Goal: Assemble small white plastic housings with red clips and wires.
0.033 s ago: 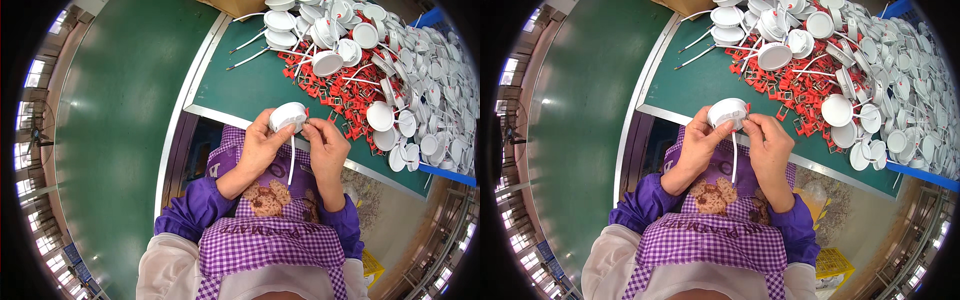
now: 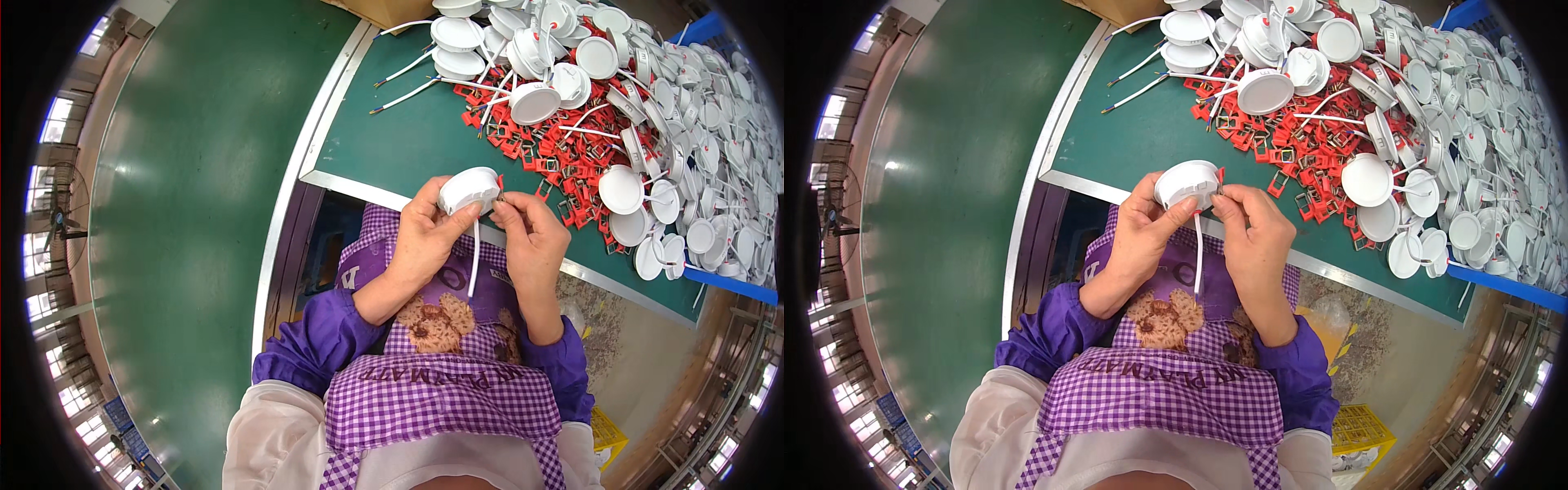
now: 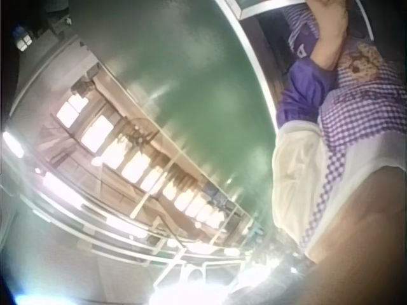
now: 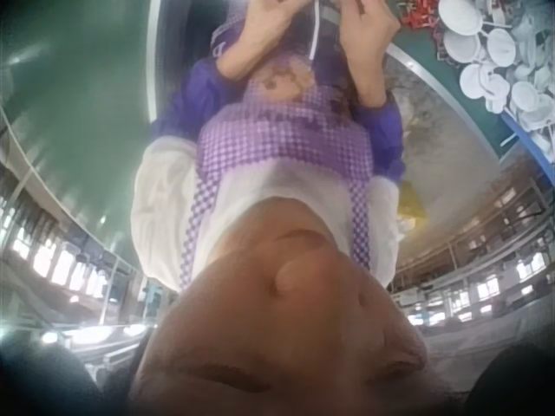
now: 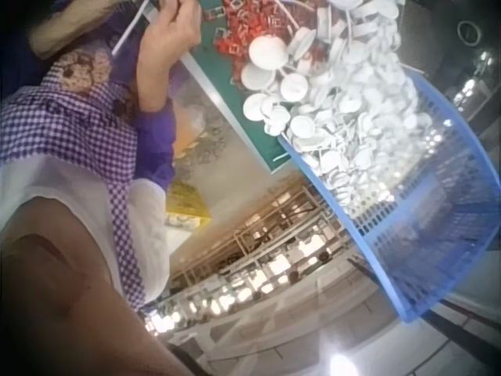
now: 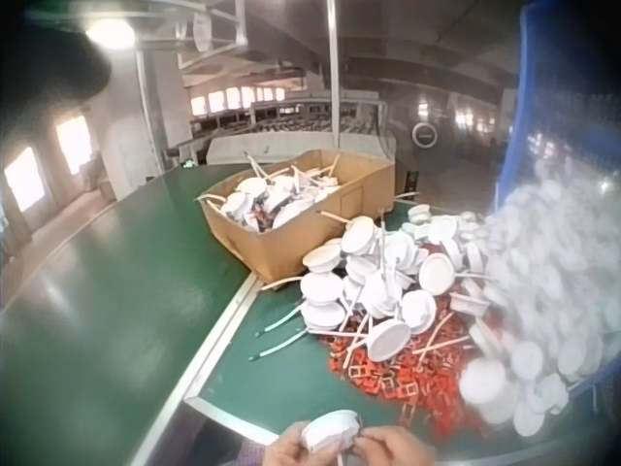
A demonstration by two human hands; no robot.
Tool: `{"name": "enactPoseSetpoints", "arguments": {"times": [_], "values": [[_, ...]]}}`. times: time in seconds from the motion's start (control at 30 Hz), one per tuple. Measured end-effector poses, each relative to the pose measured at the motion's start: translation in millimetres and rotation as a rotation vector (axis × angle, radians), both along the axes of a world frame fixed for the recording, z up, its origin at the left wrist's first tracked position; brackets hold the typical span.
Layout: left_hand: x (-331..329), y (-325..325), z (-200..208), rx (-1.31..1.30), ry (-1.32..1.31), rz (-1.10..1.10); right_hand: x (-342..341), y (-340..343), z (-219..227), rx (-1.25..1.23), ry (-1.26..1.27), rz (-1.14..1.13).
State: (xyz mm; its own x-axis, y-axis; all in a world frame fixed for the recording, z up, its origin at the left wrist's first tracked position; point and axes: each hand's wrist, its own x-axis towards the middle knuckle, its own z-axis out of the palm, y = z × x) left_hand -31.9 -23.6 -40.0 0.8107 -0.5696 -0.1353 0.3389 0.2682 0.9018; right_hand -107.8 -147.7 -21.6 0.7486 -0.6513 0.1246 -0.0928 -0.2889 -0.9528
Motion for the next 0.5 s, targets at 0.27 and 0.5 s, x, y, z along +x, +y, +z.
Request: {"name": "enactPoseSetpoints", "arguments": {"times": [0.27,0.5], "values": [[3,6,6,-0.09,0.028,-0.078,-6,-6,6,0.43,-0.037,0.101],[5,23,10,-0.059,0.047,-0.139,-6,-5,2,0.538,0.01,0.186]]}}
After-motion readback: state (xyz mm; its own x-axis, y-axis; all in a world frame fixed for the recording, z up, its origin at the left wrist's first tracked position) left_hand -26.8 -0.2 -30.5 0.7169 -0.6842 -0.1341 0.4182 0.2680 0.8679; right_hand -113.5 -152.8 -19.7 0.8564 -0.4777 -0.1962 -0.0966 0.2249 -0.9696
